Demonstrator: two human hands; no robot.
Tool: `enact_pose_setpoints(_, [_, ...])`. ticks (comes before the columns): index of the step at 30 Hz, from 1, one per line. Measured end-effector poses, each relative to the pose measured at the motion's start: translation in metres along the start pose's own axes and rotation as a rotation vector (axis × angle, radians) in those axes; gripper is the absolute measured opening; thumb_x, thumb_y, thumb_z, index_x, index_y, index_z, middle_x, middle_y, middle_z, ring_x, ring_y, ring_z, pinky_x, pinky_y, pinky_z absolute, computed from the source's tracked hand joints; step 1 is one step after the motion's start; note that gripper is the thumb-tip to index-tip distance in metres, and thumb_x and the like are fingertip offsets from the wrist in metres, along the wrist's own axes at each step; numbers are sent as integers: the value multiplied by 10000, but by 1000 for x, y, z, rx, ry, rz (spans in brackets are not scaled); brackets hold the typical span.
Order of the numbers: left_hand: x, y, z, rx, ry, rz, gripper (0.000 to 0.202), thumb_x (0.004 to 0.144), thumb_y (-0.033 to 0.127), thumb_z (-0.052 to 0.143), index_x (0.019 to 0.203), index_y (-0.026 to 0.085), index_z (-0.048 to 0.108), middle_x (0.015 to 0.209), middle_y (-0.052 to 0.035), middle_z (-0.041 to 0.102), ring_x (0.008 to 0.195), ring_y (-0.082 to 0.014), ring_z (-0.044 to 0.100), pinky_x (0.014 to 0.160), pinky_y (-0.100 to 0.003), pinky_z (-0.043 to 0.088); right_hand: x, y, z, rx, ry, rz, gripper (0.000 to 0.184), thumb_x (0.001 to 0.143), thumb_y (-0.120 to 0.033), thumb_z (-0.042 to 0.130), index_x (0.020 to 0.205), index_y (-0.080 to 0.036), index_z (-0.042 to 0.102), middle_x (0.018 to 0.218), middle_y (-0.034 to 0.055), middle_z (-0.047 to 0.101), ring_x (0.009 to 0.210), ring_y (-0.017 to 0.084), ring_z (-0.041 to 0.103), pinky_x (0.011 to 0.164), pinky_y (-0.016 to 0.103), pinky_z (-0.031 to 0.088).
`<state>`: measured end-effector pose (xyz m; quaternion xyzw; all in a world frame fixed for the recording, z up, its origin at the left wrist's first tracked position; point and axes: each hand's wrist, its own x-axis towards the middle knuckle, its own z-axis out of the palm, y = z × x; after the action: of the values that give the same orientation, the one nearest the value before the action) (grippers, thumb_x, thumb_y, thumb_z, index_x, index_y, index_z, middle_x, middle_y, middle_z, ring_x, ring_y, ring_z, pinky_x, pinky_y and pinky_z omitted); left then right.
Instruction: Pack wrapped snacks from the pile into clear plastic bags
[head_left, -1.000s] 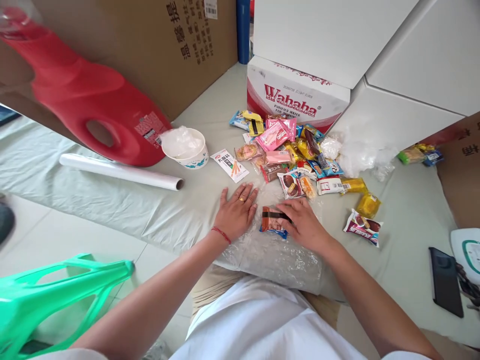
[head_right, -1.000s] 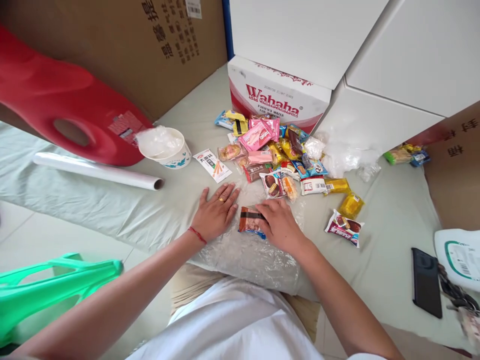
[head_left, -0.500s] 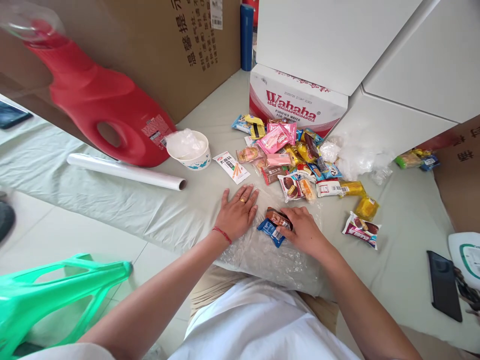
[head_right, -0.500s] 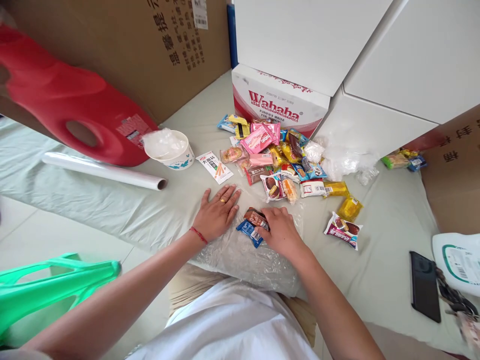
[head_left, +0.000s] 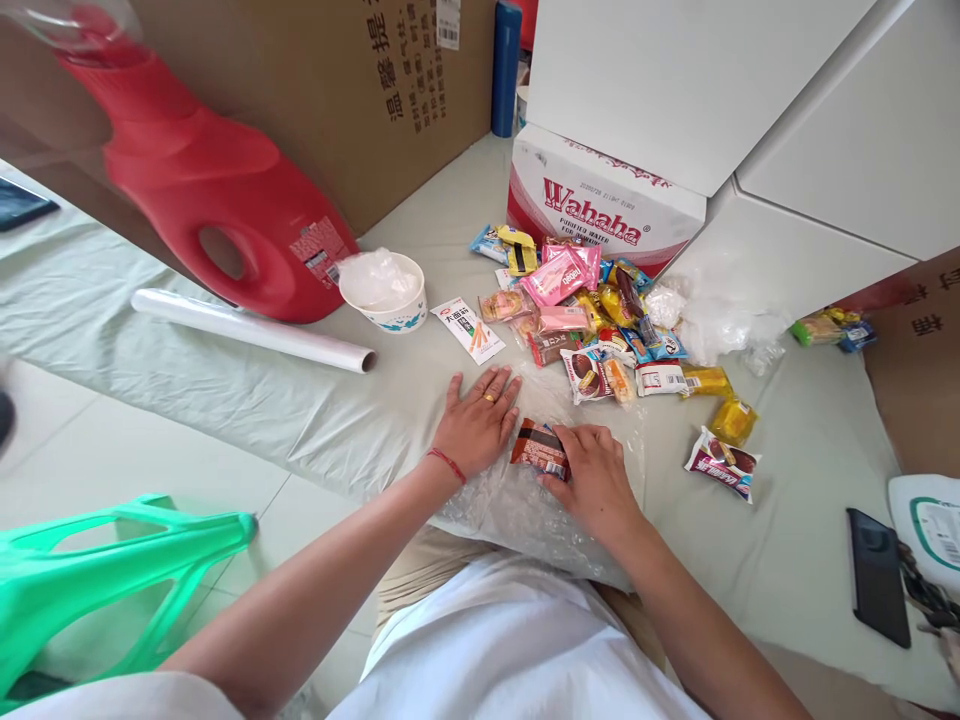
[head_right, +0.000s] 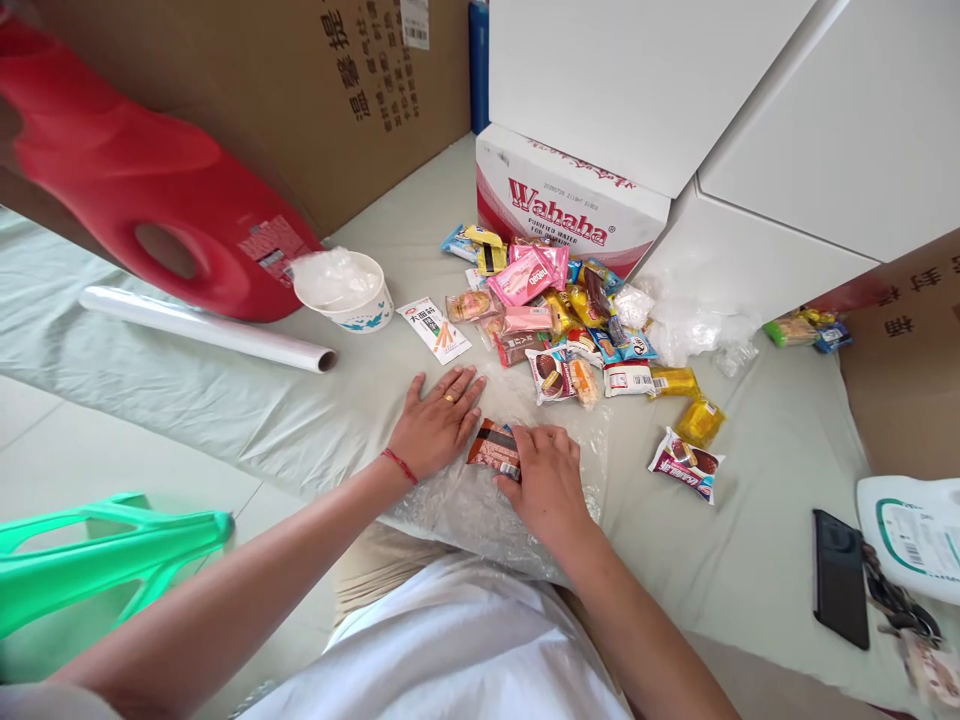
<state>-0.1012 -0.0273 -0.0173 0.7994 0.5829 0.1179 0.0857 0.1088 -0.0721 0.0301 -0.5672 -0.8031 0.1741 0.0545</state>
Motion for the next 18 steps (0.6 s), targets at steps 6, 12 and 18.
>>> enact_pose_setpoints(6, [-1,-1,0,-9,3,-1,539,1058,369,248,1562,250,397,1646,-71,347,1530,-265,310,1254,-631,61,5,2,-10,-24,-68,-68,626,809,-139,699,1409,-239,548,1255,146,654,1182,375,491,994,551,409])
enact_pose_setpoints(12, [-1,-2,2,-15,19,9,530,1061,372,261,1551,244,417,1640,-77,357,1530,-268,311,1251,-639,72,6,6,-20,11,-86,-200,639,800,-104,704,1407,-236,553,1348,117,620,1277,343,459,1091,531,366])
enact_pose_setpoints(18, [-2,-2,3,-10,46,20,524,1063,372,272,1545,236,424,1630,-80,375,1520,-270,333,1247,-645,101,6,8,-16,-49,-46,-281,640,862,-303,743,1457,-225,521,1444,136,543,1404,374,360,1187,621,244])
